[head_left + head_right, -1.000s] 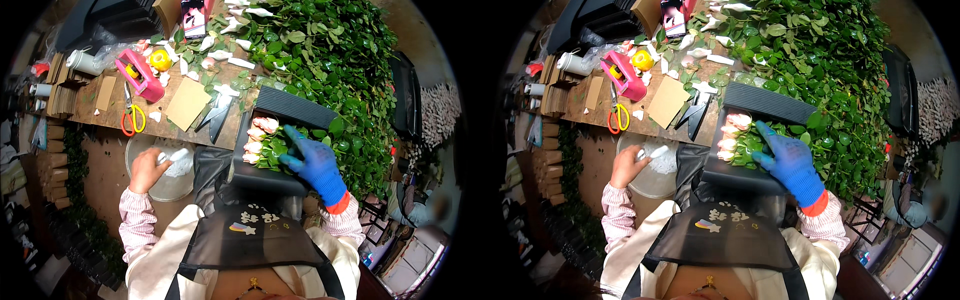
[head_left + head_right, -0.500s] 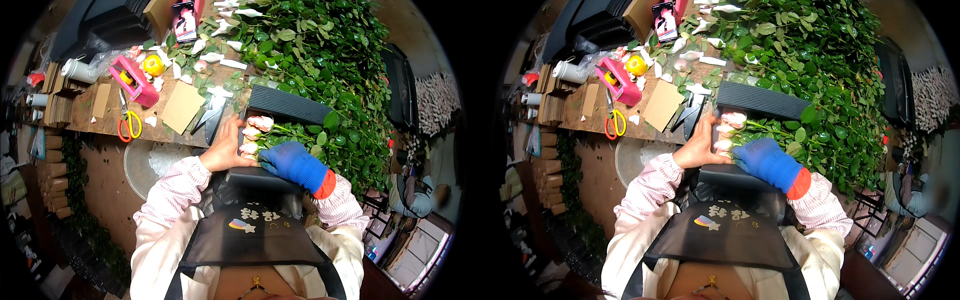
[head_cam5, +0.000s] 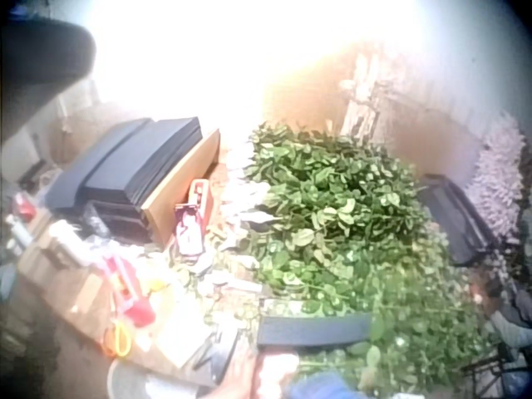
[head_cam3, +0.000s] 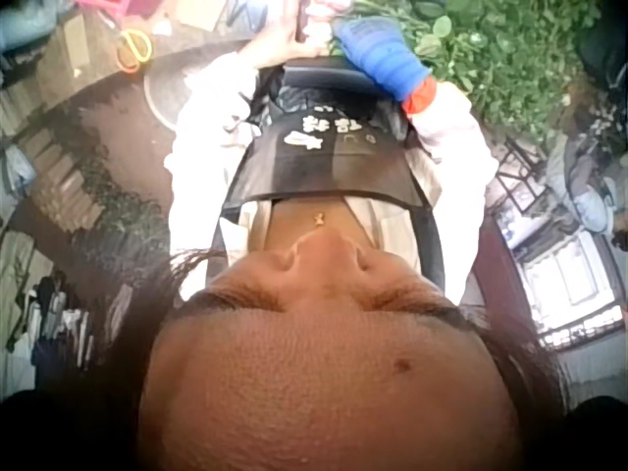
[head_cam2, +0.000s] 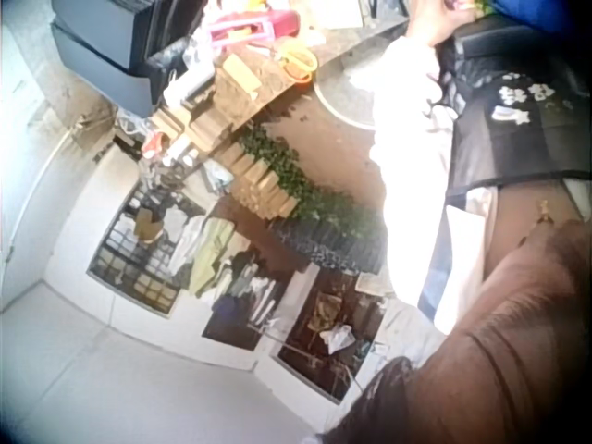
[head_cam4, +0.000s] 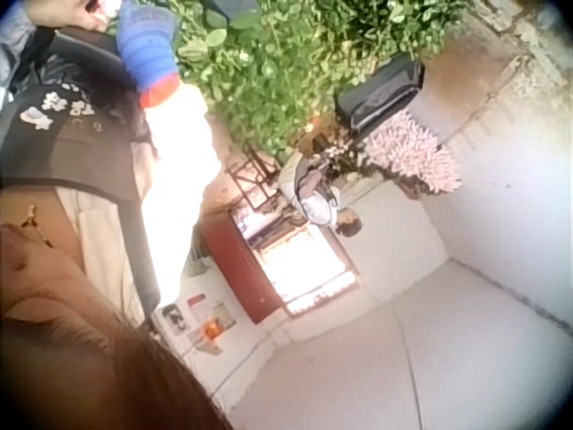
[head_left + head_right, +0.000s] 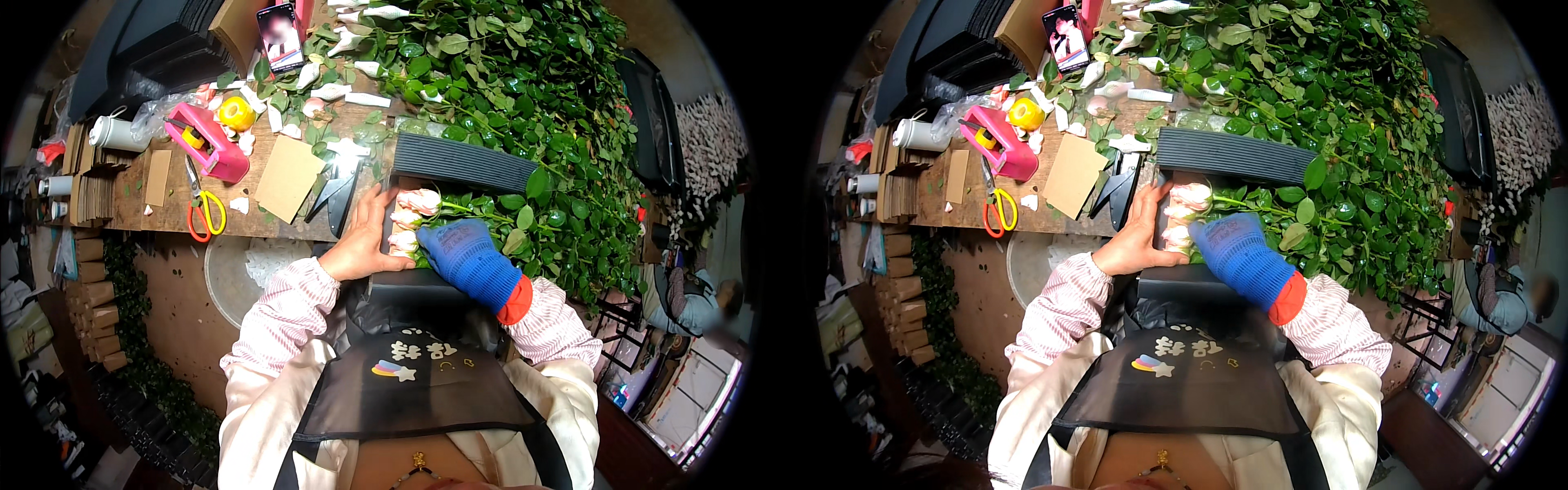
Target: The person arranges artificial flowers and greenery into black rectangular trays. They place white and pink flower buds and green leaves into the trays, then cover them with cardboard and clear plastic sheets.
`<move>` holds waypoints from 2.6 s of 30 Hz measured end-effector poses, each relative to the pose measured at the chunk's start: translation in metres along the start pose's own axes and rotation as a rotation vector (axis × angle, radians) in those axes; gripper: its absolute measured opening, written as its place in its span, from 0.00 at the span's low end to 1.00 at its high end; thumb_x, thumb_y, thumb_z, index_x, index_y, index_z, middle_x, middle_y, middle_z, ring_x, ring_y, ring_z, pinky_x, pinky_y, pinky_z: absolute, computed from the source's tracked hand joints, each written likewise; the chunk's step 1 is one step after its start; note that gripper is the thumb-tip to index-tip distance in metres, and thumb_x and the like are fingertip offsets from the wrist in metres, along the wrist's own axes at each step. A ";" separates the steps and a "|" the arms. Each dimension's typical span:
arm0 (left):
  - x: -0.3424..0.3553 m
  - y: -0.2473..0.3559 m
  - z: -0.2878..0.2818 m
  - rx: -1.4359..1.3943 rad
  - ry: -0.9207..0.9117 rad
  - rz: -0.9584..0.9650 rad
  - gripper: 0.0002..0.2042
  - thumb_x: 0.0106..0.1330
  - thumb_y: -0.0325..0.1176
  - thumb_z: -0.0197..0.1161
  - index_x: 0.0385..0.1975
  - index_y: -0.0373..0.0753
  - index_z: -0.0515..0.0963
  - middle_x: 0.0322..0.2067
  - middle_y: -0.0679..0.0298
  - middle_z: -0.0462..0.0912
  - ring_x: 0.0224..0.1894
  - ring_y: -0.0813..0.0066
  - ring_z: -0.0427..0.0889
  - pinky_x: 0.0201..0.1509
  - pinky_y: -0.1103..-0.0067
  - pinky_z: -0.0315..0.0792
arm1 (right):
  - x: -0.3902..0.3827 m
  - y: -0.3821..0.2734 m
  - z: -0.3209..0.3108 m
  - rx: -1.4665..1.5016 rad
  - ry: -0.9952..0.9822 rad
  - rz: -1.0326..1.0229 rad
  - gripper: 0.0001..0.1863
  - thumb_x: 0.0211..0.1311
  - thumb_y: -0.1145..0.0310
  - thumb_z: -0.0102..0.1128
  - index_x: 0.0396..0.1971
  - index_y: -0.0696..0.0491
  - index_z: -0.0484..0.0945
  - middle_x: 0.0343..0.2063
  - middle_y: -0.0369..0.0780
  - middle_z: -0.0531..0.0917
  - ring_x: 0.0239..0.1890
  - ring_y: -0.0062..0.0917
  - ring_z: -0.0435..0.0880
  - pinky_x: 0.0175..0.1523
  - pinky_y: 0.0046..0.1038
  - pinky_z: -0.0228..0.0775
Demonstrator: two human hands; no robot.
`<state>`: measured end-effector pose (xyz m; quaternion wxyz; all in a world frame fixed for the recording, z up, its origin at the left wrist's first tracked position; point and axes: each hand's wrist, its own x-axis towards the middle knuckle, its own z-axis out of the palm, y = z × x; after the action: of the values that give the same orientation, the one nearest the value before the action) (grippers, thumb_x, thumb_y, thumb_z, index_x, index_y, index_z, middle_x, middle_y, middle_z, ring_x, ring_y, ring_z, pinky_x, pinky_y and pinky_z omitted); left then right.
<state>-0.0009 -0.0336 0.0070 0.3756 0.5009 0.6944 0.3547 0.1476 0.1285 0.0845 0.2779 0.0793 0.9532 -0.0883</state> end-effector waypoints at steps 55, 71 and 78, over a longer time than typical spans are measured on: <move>0.033 0.008 0.028 -0.309 0.507 -0.082 0.20 0.56 0.36 0.79 0.45 0.37 0.81 0.61 0.44 0.69 0.70 0.48 0.66 0.71 0.64 0.65 | -0.019 0.033 -0.016 0.736 0.589 0.059 0.21 0.69 0.68 0.61 0.60 0.55 0.78 0.49 0.50 0.84 0.51 0.45 0.85 0.58 0.38 0.77; 0.033 0.019 0.023 -0.143 0.485 0.092 0.19 0.63 0.33 0.73 0.54 0.46 0.79 0.59 0.53 0.70 0.68 0.55 0.60 0.74 0.65 0.58 | 0.002 0.024 0.011 0.075 0.672 -0.101 0.30 0.61 0.72 0.59 0.66 0.53 0.70 0.51 0.44 0.81 0.48 0.38 0.84 0.51 0.39 0.75; 0.039 0.004 0.023 -0.067 0.523 0.064 0.21 0.59 0.37 0.72 0.54 0.48 0.79 0.51 0.62 0.83 0.69 0.48 0.63 0.73 0.58 0.60 | -0.155 0.032 -0.005 1.142 0.236 -0.016 0.15 0.71 0.57 0.62 0.37 0.54 0.87 0.35 0.46 0.89 0.33 0.46 0.86 0.43 0.38 0.80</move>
<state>0.0127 0.0073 -0.0063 0.1883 0.4010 0.7396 0.5067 0.2803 0.1444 0.1691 0.0824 0.2187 0.7796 -0.5810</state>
